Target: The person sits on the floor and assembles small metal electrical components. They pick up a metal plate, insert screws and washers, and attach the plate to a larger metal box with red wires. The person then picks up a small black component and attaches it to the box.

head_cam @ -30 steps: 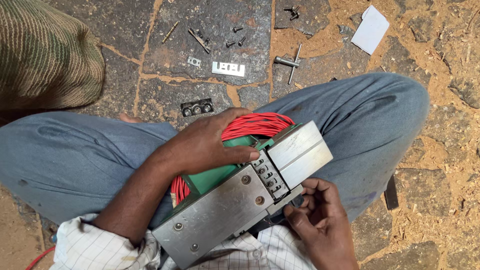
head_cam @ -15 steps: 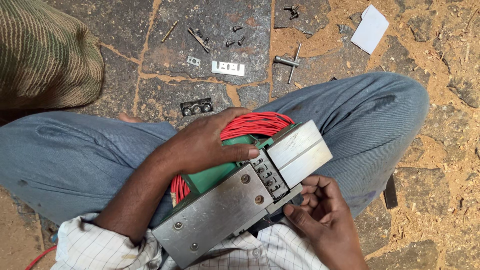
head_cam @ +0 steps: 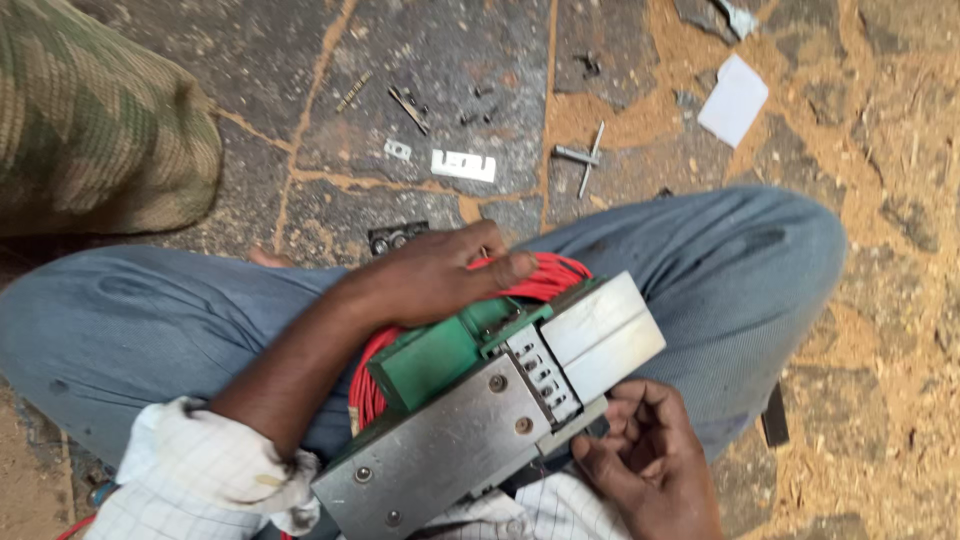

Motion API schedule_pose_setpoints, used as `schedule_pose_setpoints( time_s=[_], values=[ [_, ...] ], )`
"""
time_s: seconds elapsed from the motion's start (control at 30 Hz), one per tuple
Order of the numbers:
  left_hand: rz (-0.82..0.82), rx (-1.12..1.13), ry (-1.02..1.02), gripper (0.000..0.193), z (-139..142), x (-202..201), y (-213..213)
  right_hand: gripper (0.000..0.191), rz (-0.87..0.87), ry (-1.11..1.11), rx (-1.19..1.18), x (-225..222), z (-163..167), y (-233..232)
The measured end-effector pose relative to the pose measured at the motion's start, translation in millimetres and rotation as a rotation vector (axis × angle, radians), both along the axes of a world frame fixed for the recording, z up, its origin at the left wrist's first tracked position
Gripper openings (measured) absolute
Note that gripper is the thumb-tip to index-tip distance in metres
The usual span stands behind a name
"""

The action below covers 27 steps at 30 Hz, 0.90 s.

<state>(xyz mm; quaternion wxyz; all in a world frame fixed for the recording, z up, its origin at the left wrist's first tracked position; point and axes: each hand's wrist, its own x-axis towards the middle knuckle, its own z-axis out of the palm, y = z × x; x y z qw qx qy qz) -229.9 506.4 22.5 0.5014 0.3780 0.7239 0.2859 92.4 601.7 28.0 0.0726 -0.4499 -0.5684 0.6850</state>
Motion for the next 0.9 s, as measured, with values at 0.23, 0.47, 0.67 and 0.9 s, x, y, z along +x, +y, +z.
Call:
schedule_pose_setpoints(
  time_s=[0.23,0.47,0.67,0.9],
  values=[
    [0.077,-0.029,-0.108,0.076,-9.2,3.7,4.4,0.067,0.007,-0.009,-0.024,10.9,-39.1,19.3],
    [0.089,0.045,-0.130,0.069,0.2,-2.3,5.0,0.021,0.308,-0.431,-0.011,-53.7,68.1,126.3],
    [0.110,0.017,-0.112,0.065,1.4,-6.0,3.1,0.016,0.023,-0.037,0.517,-124.3,97.3,176.8],
    [0.131,0.037,-0.133,0.068,4.9,-8.1,5.7,0.006,0.027,0.143,0.737,-160.4,87.1,238.0]
  ],
)
